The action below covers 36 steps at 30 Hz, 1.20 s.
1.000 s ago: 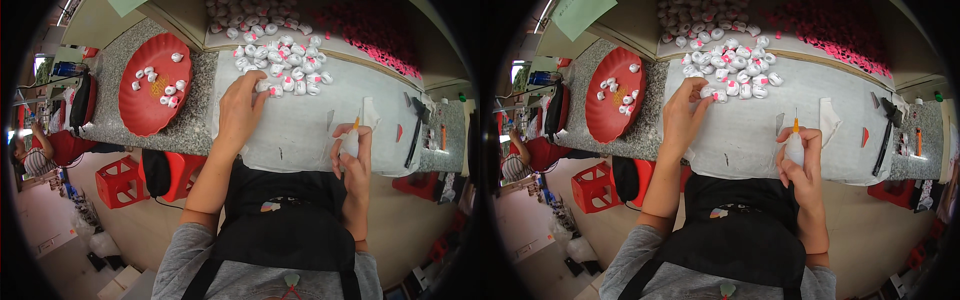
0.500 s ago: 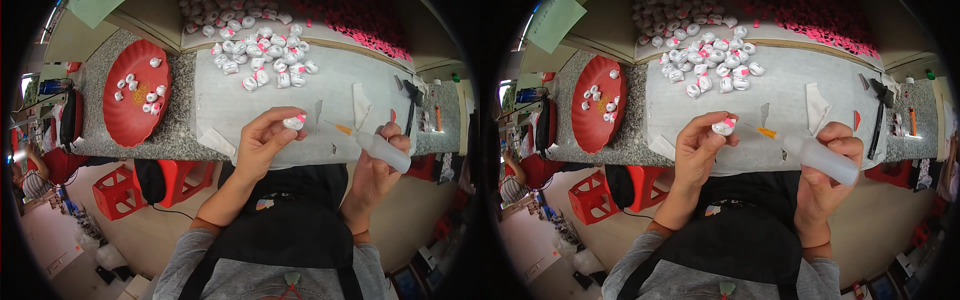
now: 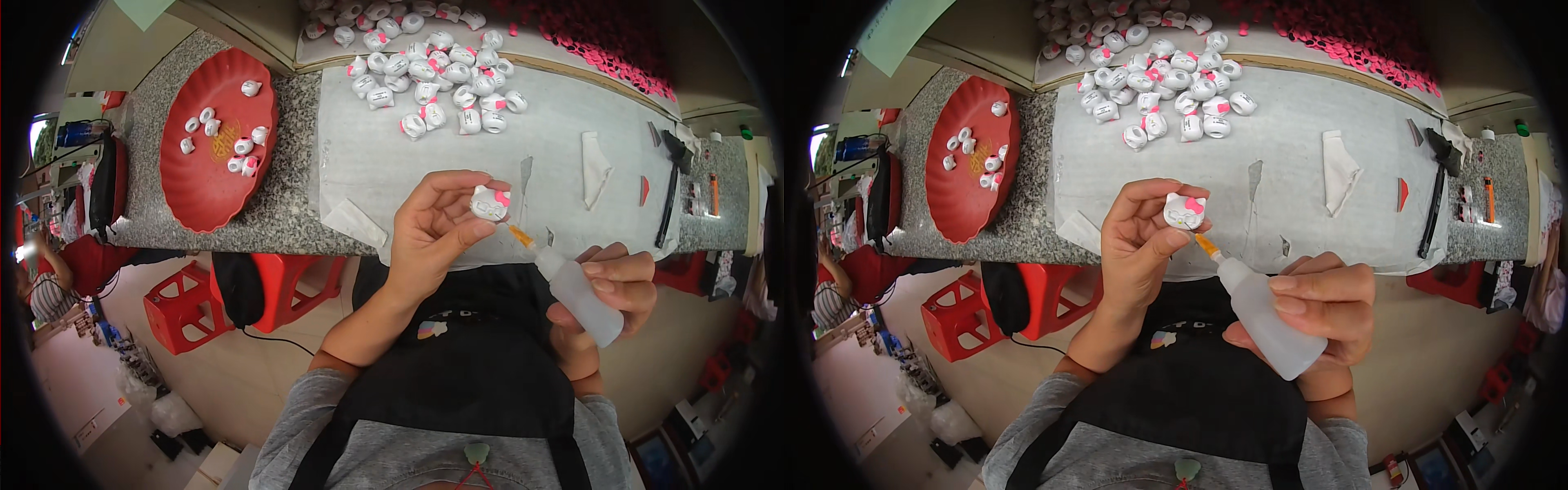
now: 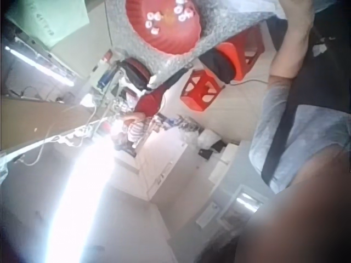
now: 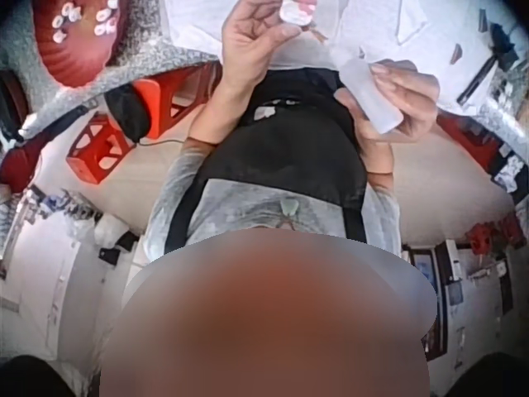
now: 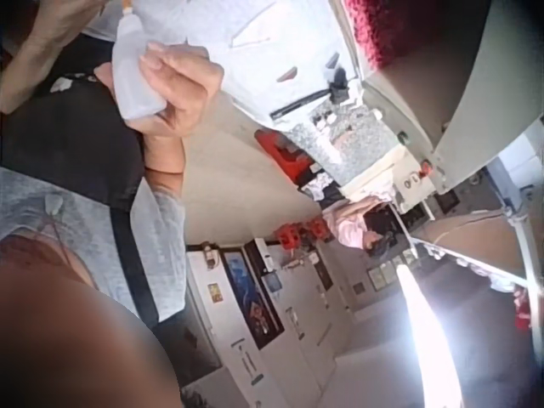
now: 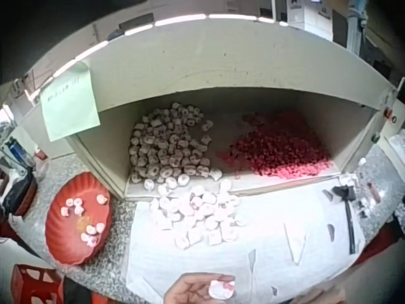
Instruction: Applying glue to small plastic toy heads and attaching tiny bows.
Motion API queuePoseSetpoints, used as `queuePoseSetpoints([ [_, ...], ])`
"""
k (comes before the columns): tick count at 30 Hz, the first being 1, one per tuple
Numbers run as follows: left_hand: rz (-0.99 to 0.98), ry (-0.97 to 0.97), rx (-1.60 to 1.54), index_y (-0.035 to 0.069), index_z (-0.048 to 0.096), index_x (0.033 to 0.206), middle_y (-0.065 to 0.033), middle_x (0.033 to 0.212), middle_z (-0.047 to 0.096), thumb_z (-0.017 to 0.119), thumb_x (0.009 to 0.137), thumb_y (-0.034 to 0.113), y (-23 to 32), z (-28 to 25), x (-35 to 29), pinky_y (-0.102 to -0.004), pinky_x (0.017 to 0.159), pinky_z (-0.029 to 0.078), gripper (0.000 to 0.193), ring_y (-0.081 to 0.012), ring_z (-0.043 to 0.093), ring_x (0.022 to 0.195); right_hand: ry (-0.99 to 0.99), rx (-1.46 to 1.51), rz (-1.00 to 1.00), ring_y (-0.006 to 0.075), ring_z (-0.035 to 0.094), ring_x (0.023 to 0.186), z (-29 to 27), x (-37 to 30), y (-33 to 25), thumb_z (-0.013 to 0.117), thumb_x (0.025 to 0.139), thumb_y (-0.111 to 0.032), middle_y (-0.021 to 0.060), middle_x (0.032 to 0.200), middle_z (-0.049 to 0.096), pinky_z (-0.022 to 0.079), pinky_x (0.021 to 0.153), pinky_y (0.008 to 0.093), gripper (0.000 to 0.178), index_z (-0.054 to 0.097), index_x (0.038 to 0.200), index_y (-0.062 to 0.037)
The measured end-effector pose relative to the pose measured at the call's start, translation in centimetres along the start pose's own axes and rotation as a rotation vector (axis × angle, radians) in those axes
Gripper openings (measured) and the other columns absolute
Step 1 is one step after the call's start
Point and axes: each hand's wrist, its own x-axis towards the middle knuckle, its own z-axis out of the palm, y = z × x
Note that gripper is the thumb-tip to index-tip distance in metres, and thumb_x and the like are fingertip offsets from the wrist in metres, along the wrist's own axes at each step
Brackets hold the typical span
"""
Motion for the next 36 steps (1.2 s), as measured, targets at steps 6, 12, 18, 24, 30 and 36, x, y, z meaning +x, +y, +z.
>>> queuePoseSetpoints([
  [6,0.002,-0.012,0.004,-0.001,0.041,0.101,-0.0191,0.099,0.049,0.057,0.07,0.001,0.04,-0.11,-0.01,-0.0314,0.076,0.045,0.035,-0.0189,0.052,0.09,0.003,-0.026,0.013,0.0101,0.041,0.055,0.3,-0.08,-0.09,0.073,0.056,-0.02,0.0038,0.074,0.044,0.037,0.05,0.0209,0.039,0.043,0.077,-0.0083],
  [12,-0.002,-0.006,0.002,-0.001,0.041,0.101,-0.0196,0.099,0.049,0.057,0.07,0.001,0.03,-0.15,-0.04,-0.0313,0.076,0.046,0.035,-0.019,0.052,0.089,-0.063,0.006,0.009,0.0116,0.044,0.056,-0.17,0.34,-0.25,0.075,0.052,-0.013,0.0055,0.076,0.046,0.039,0.05,0.0219,0.039,0.046,0.078,-0.0075],
  [18,-0.001,0.011,-0.032,-0.002,0.041,0.101,-0.0196,0.099,0.049,0.058,0.07,0.002,0.0,-0.06,0.0,-0.0307,0.076,0.045,0.035,-0.019,0.052,0.088,-0.067,-0.02,0.002,0.0115,0.044,0.056,-0.13,0.26,-0.3,0.075,0.053,-0.013,0.0055,0.077,0.046,0.039,0.05,0.022,0.039,0.046,0.078,-0.0076],
  [24,-0.036,-0.009,-0.028,-0.002,0.041,0.101,-0.019,0.098,0.05,0.058,0.069,0.001,-0.06,-0.12,-0.03,-0.0295,0.076,0.045,0.037,-0.0189,0.053,0.087,-0.019,-0.08,-0.017,0.0102,0.04,0.056,-0.08,0.04,-0.04,0.072,0.059,-0.019,0.0042,0.075,0.043,0.037,0.051,0.0215,0.036,0.043,0.079,-0.0081],
  [30,-0.04,-0.009,-0.021,-0.003,0.041,0.102,-0.0184,0.098,0.05,0.058,0.069,0.0,-0.18,-0.01,-0.05,-0.0295,0.076,0.045,0.037,-0.0188,0.053,0.087,-0.024,-0.053,-0.015,0.0103,0.04,0.056,0.08,-0.05,-0.09,0.072,0.058,-0.019,0.0045,0.075,0.044,0.037,0.051,0.0211,0.037,0.044,0.079,-0.0079],
  [36,-0.02,-0.043,0.028,-0.003,0.042,0.101,-0.0177,0.098,0.05,0.057,0.068,-0.003,-0.21,-0.25,-0.13,-0.0287,0.077,0.043,0.036,-0.0192,0.051,0.09,-0.025,-0.06,-0.01,0.0102,0.04,0.055,0.12,-0.04,-0.07,0.072,0.058,-0.019,0.0044,0.075,0.044,0.037,0.051,0.0211,0.037,0.044,0.078,-0.0081],
])
